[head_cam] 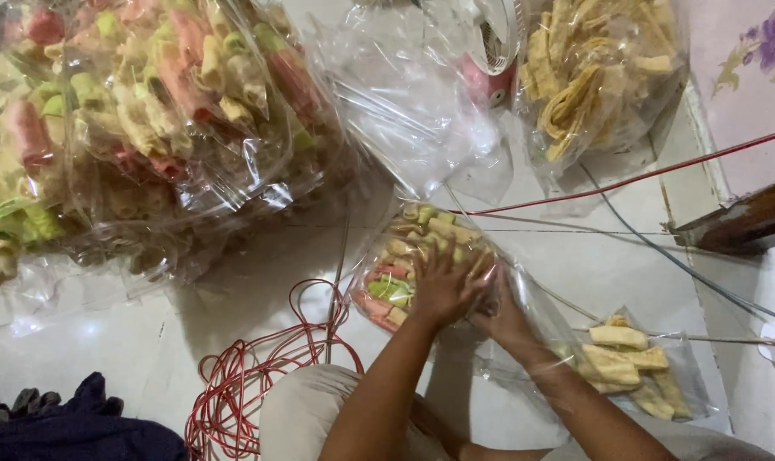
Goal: The person is manually packing individual crackers into small plastic bags while sitting on the floor.
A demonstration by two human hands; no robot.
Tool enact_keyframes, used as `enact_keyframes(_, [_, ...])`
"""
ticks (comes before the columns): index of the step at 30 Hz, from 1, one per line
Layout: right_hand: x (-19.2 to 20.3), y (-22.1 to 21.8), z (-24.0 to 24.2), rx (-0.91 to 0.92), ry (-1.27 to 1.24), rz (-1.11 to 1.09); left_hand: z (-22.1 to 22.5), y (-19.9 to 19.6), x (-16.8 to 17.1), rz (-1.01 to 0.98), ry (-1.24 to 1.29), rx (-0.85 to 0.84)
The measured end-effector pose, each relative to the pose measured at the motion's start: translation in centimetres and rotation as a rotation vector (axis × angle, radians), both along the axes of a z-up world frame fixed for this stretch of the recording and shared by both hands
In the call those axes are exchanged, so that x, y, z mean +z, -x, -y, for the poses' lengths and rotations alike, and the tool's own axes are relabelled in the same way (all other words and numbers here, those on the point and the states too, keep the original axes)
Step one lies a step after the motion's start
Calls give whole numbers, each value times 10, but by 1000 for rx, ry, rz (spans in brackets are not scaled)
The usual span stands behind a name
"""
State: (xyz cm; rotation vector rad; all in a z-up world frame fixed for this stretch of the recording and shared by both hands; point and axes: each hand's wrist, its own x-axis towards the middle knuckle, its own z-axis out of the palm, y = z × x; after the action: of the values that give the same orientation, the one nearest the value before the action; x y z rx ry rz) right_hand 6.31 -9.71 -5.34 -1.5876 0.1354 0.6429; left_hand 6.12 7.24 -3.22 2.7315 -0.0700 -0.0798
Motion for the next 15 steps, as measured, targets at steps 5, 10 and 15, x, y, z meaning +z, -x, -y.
enact_keyframes(5, [8,11,10,74,124,241,9,2,-35,-67,-25,-61])
enact_keyframes(10, [-49,17,40,188,322,283,6,1,-50,-22,-29,-62])
enact_keyframes(15, [-19,32,44,771,386,644,7,0,-47,24,34,-69])
